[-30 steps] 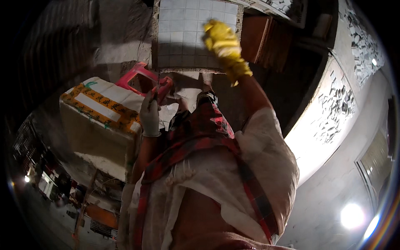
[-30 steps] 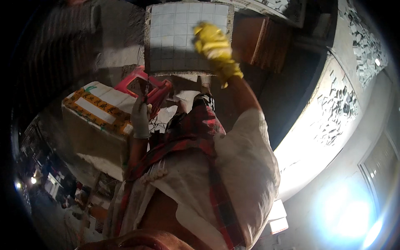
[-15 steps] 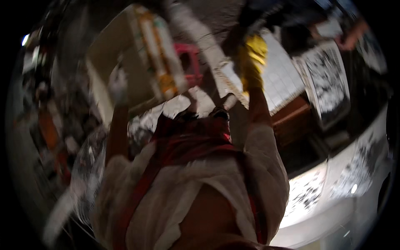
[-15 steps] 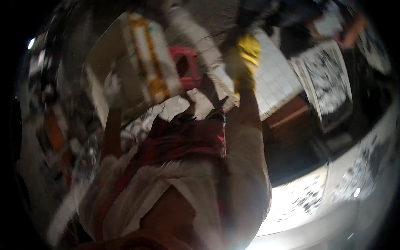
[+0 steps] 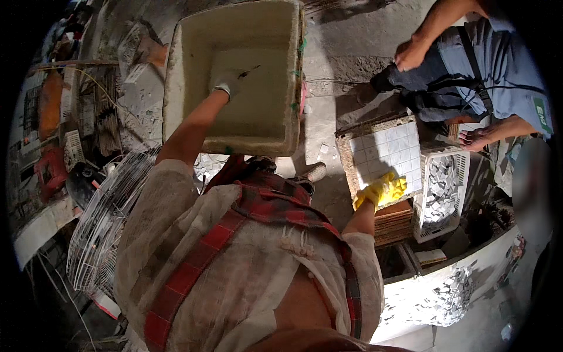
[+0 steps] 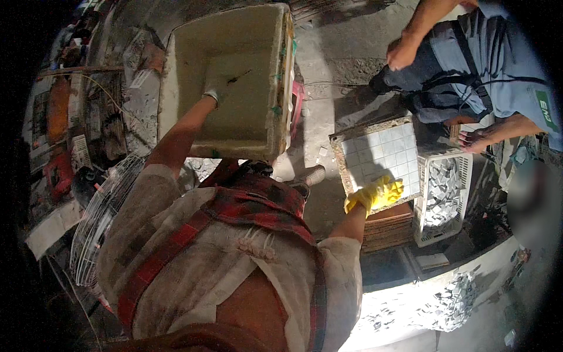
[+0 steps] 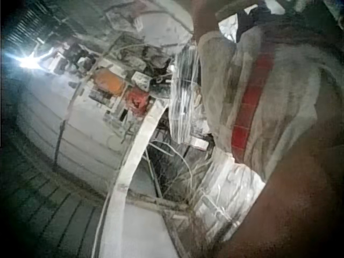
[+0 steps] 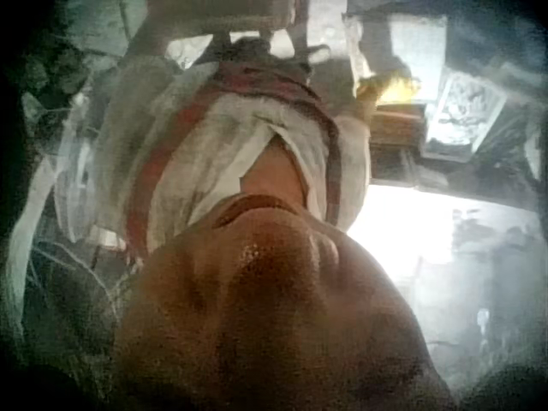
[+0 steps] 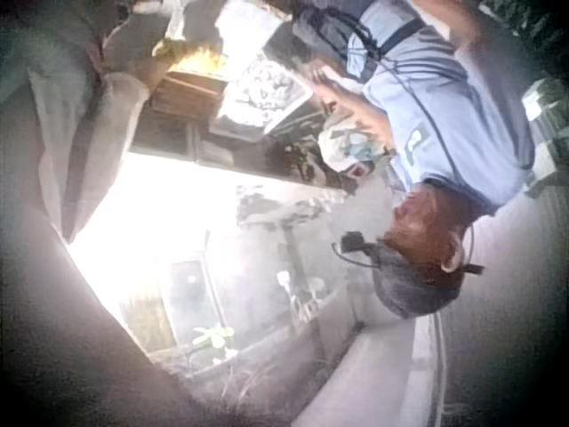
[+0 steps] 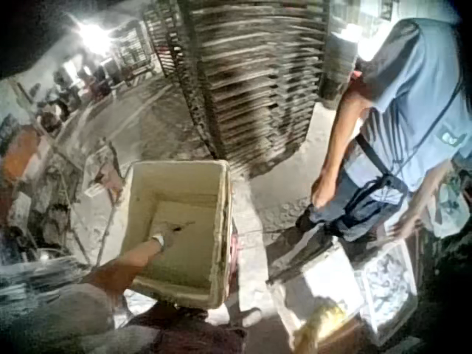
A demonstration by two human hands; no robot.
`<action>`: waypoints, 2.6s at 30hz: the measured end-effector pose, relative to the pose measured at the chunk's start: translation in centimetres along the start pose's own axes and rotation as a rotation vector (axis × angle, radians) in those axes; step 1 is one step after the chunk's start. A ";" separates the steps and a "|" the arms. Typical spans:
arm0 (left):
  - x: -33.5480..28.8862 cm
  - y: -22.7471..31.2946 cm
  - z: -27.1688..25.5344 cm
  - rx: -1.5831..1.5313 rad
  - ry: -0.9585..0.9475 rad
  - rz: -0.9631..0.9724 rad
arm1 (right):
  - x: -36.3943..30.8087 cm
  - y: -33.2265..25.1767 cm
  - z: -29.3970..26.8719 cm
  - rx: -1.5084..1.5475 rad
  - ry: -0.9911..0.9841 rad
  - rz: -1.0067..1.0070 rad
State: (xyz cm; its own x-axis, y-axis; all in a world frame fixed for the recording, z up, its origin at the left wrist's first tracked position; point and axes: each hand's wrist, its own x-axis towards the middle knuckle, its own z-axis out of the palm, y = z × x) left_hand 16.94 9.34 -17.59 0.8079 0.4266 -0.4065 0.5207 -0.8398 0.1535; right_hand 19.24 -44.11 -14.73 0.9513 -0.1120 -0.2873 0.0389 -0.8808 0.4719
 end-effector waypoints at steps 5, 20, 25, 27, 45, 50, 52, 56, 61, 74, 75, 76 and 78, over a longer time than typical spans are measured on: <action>0.2 0.4 1.2 -0.095 -0.143 -0.067 | 1.4 -8.6 2.5 0.207 0.419 -0.260; -7.4 -2.0 -1.7 0.145 -0.119 -0.012 | -2.7 -13.9 -25.0 1.076 0.350 -0.777; -6.9 -2.5 -1.9 0.107 -0.120 -0.022 | -6.5 -27.0 -26.5 0.358 -0.110 -0.936; -7.0 -1.7 -2.5 0.097 -0.100 0.024 | -4.2 -29.6 -20.9 -0.103 0.074 -1.201; -13.2 -3.7 -4.9 -1.161 0.695 -0.248 | -4.0 -33.0 -20.9 0.320 -0.163 -1.000; -15.4 -3.1 -6.4 -1.335 0.799 -0.229 | 0.3 -36.5 -16.4 0.229 0.283 -1.098; -16.2 -2.6 -8.2 -1.310 0.846 -0.221 | 1.7 -37.1 -17.6 0.406 0.657 -1.129; -17.8 -4.2 -9.7 -1.079 1.104 -0.150 | -1.2 -35.5 -24.8 1.281 -0.387 -1.113; -17.7 -3.3 -10.5 -1.173 1.015 -0.098 | -0.5 -32.8 -25.6 -0.031 0.010 -0.932; -16.2 -4.4 -8.2 -1.221 0.468 -0.010 | 1.3 -10.9 -34.2 1.446 -0.068 -0.960; -16.7 -3.2 -9.0 -1.281 0.317 0.009 | 0.7 -8.1 -34.7 1.451 -0.069 -0.906; -17.2 -2.1 -9.7 -1.330 0.166 0.021 | -0.2 -5.6 -34.9 1.438 -0.084 -0.842; -17.5 0.4 -10.7 -1.370 -0.113 0.074 | -0.3 -1.1 -32.4 1.641 -0.058 -0.896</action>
State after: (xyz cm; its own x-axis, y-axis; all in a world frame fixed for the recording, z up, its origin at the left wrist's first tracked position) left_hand 5.93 5.11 -0.79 0.8532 0.3110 -0.4187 0.3844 0.1678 0.9078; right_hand 28.79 -28.18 11.81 0.8056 0.5925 -0.0050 0.1282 -0.1826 -0.9748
